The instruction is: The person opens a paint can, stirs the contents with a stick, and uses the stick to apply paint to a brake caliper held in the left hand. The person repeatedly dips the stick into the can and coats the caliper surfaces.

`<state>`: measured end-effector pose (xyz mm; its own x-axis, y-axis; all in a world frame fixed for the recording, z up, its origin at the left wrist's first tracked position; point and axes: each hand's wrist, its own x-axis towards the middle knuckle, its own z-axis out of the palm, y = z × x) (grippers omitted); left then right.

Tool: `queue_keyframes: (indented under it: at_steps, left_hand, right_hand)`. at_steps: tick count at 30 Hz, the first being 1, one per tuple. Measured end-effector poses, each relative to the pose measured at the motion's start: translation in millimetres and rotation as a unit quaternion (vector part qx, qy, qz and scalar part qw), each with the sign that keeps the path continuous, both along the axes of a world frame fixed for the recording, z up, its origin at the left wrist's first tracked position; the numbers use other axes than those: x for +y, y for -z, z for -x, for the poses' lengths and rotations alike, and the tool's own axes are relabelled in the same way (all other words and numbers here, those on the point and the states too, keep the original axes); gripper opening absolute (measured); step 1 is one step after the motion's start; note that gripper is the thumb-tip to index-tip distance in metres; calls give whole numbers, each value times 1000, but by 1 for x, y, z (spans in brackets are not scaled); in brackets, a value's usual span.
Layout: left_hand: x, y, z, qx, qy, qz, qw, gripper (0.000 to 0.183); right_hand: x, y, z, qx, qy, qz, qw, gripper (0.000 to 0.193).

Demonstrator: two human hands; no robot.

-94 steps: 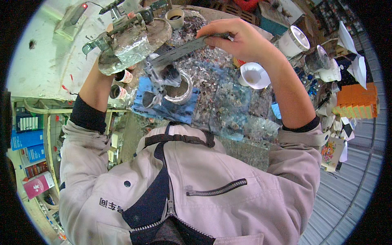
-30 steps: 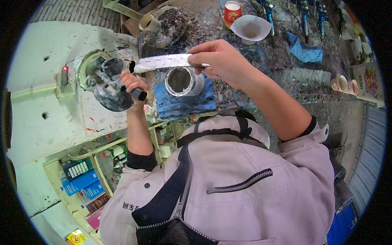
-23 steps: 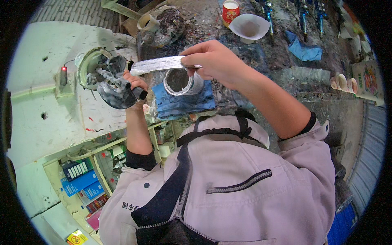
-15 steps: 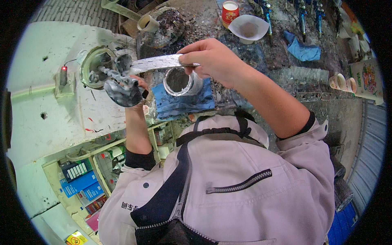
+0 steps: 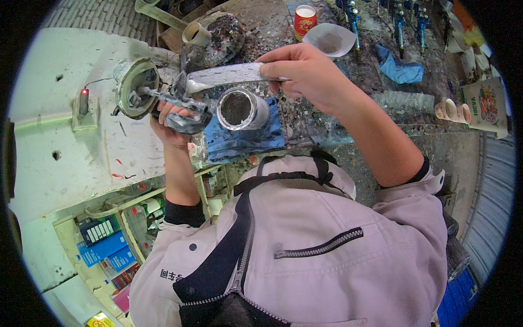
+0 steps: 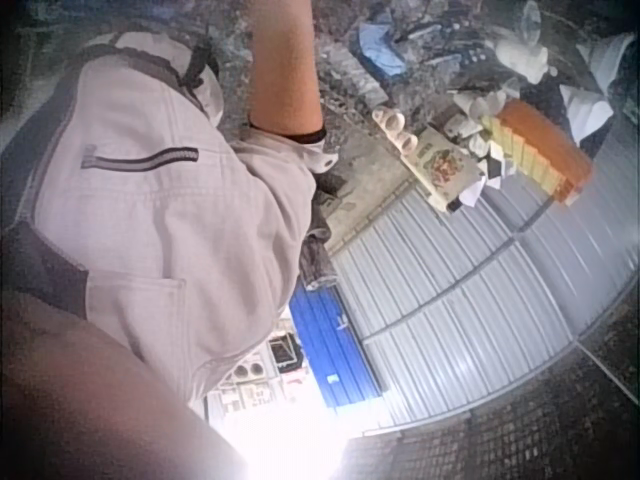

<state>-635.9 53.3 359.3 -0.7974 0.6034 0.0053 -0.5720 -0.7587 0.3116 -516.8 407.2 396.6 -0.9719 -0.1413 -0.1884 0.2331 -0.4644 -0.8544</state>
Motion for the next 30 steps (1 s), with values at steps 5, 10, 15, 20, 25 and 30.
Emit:
queue_keyframes:
  at_steps: [5, 10, 15, 20, 25, 30]
  left_hand:
    - [-8, 2, 7, -6, 23, -5, 1000, 22]
    - [-13, -5, 11, 21, 20, 43, 999, 21]
    - [-14, -6, 8, 12, -38, 97, 994, 21]
    - [-15, -5, 10, 23, -68, 132, 989, 23]
    - [-10, -8, 11, 35, -49, 114, 992, 24]
    - [-1, -18, 6, -95, -18, 2, 995, 22]
  right_hand:
    - [0, -7, -4, 32, 20, -77, 996, 29]
    - [1, -14, -13, 56, 47, -161, 984, 31]
    - [2, -18, -19, 114, 66, -236, 963, 31]
    - [-1, -15, -28, 108, 83, -203, 970, 30]
    - [-2, -4, -38, 102, 121, -181, 971, 29]
    - [-9, 20, -54, 23, 154, -148, 977, 28]
